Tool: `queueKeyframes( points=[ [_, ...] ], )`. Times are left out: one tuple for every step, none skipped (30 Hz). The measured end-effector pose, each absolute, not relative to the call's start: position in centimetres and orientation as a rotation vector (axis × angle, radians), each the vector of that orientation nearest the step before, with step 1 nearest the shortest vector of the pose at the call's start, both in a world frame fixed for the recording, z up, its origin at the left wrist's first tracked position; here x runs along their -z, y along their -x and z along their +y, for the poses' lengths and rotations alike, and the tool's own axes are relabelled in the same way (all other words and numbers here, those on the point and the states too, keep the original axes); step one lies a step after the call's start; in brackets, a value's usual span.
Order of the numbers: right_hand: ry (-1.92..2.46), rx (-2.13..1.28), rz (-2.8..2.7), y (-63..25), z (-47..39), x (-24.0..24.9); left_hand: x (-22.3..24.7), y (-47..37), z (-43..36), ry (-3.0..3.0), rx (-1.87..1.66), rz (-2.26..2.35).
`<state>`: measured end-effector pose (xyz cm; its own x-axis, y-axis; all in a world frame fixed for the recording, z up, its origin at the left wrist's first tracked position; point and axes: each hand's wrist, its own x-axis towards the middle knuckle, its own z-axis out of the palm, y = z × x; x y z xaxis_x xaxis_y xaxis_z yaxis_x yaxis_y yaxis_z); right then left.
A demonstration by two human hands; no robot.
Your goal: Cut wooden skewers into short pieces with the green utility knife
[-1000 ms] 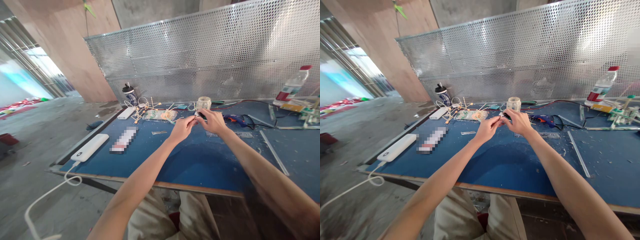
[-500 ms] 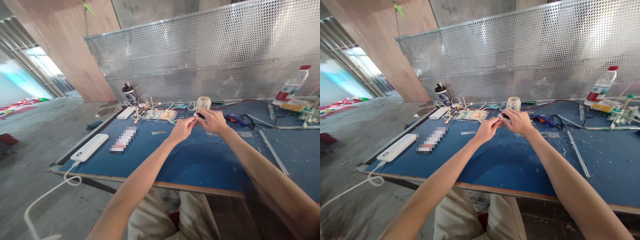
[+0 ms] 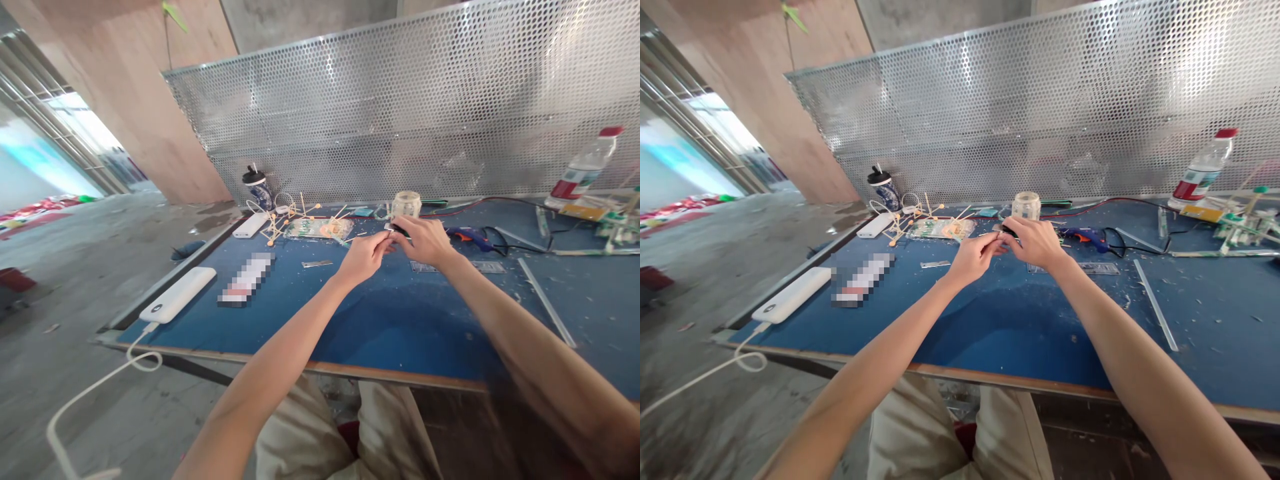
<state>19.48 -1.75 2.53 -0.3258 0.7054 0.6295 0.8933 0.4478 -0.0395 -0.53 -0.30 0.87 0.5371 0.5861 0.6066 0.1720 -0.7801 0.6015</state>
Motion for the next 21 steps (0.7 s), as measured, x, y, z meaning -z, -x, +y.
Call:
queueKeyframes(
  points=[
    [1.335,0.424,-2.125,-19.4,-1.7,-2.5,-0.9,0.5,-0.3,-2.297,-1.169,0.626],
    [1.337,0.423,-2.125,-19.4,-1.7,-2.5,-0.9,0.5,-0.2,-2.293,-1.176,0.635],
    [1.342,0.421,-2.124,-19.5,-1.7,-2.6,-0.9,0.5,-0.2,-2.288,-1.182,0.642],
    [1.348,0.421,-2.119,-19.6,-1.6,-2.6,-0.8,0.5,-0.1,-2.283,-1.186,0.647],
    [1.359,0.419,-2.108,-19.7,-1.6,-2.6,-0.8,0.4,0.0,-2.276,-1.19,0.65],
    [1.377,0.417,-2.089,-19.9,-1.6,-2.6,-0.8,0.4,0.1,-2.269,-1.194,0.652],
    [1.401,0.414,-2.062,-20.1,-1.5,-2.6,-0.7,0.5,0.2,-2.259,-1.201,0.656],
    [1.432,0.409,-2.031,-20.4,-1.4,-2.6,-0.7,0.5,0.4,-2.248,-1.21,0.663],
    [1.468,0.405,-1.997,-20.7,-1.3,-2.6,-0.7,0.6,0.6,-2.234,-1.222,0.675],
    [1.506,0.4,-1.966,-21.0,-1.2,-2.5,-0.7,0.7,0.9,-2.218,-1.234,0.692],
    [1.546,0.394,-1.941,-21.3,-1.0,-2.4,-0.8,0.9,1.2,-2.202,-1.248,0.714],
    [1.585,0.387,-1.923,-21.6,-0.9,-2.3,-1.0,1.2,1.5,-2.186,-1.261,0.743],
    [1.624,0.379,-1.91,-21.9,-0.7,-2.2,-1.3,1.5,2.0,-2.171,-1.275,0.778],
    [1.662,0.37,-1.902,-22.0,-0.6,-2.2,-1.6,1.9,2.5,-2.16,-1.29,0.822],
    [1.699,0.359,-1.898,-22.2,-0.5,-2.1,-2.1,2.5,3.1,-2.153,-1.304,0.875],
    [1.734,0.348,-1.898,-22.3,-0.5,-2.1,-2.6,3.2,3.7,-2.154,-1.302,0.934],
    [1.765,0.336,-1.902,-22.3,-0.5,-2.1,-3.2,4.0,4.4,-2.164,-1.281,0.997],
    [1.791,0.325,-1.909,-22.3,-0.4,-2.1,-3.8,4.9,5.0,-2.184,-1.236,1.059],
    [1.812,0.314,-1.919,-22.2,-0.5,-2.1,-4.3,5.9,5.6,-2.212,-1.17,1.112],
    [1.828,0.303,-1.932,-22.2,-0.5,-2.2,-4.8,6.9,6.2,-2.25,-1.089,1.156],
    [1.841,0.292,-1.946,-22.0,-0.5,-2.3,-5.2,7.9,6.7,-2.289,-1.002,1.195]
  ],
)
